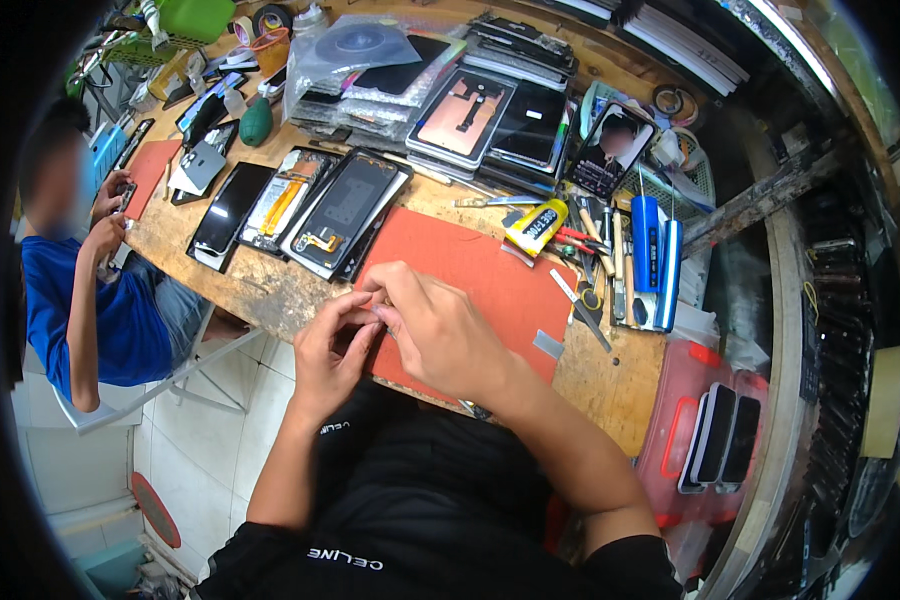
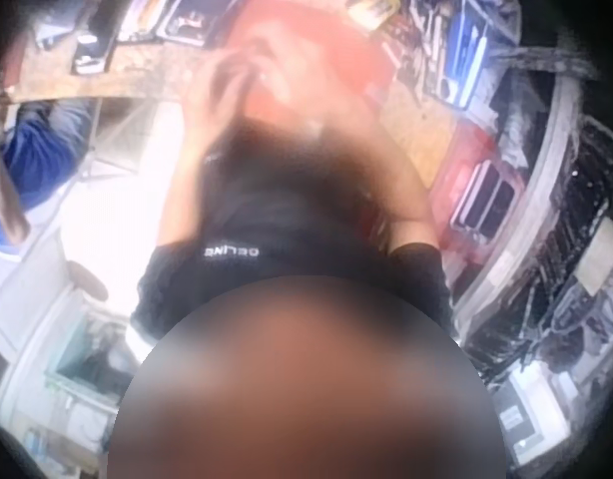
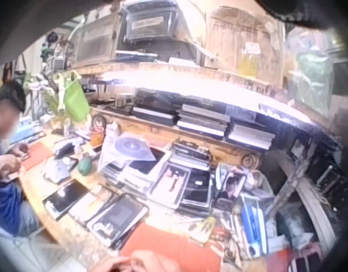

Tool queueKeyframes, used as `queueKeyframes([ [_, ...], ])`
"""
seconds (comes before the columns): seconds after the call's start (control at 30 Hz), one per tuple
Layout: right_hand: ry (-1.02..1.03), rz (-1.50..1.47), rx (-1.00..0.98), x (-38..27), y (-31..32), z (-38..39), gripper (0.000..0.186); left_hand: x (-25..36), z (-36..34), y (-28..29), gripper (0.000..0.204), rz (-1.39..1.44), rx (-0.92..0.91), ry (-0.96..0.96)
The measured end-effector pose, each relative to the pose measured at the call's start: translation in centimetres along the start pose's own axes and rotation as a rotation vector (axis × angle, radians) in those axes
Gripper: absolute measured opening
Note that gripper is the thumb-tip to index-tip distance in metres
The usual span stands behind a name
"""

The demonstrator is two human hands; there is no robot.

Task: The person disassembles a smartphone, removes the battery, and handles internal components. They then reassemble the phone, attach the back cover, and wipe the exterior with a cloth.

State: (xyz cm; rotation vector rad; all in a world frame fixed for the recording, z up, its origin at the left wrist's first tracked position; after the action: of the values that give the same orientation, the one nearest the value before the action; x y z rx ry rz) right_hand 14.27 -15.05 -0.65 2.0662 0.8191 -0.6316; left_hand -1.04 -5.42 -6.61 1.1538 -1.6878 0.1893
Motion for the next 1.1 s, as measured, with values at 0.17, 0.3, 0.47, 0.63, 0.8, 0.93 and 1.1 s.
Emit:
queueKeyframes([
  [0.17,0.069,0.195,-0.059,-0.5,0.4,0.0,0.027,0.3,0.2,-0.1,0.042,-0.004,0.001,-0.021],
  [0.3,0.075,0.045,-0.010,-0.9,1.1,0.1,0.029,0.7,0.3,-0.2,0.040,0.073,-0.003,0.033],
  [0.47,0.021,-0.029,0.058,-1.1,2.3,0.4,0.034,1.1,0.7,-0.2,0.036,0.265,-0.017,0.144],
  [0.63,0.028,-0.014,-0.004,-1.5,3.0,0.3,0.032,1.1,0.7,-0.6,0.036,0.329,-0.023,0.173],
  [0.8,0.024,-0.010,-0.131,-1.9,3.6,0.4,0.028,1.9,0.6,-1.2,0.040,0.206,-0.101,0.048],
  [0.93,0.005,0.023,-0.167,-1.8,3.7,0.4,0.025,2.6,0.3,-1.2,0.046,0.133,-0.181,0.004],
  [1.1,0.011,0.027,-0.198,-1.2,3.1,0.6,0.025,3.0,0.0,-0.7,0.064,0.036,-0.265,0.005],
])
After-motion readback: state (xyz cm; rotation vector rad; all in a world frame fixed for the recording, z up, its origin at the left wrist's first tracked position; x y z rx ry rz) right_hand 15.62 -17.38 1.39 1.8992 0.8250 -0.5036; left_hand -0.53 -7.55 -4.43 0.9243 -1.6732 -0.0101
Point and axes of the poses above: each hand's wrist, its own z-axis away from the middle knuckle, its own y-axis out of the back of the hand, x = y × z, the point moved 3 cm from there along -z, towards the middle knuckle
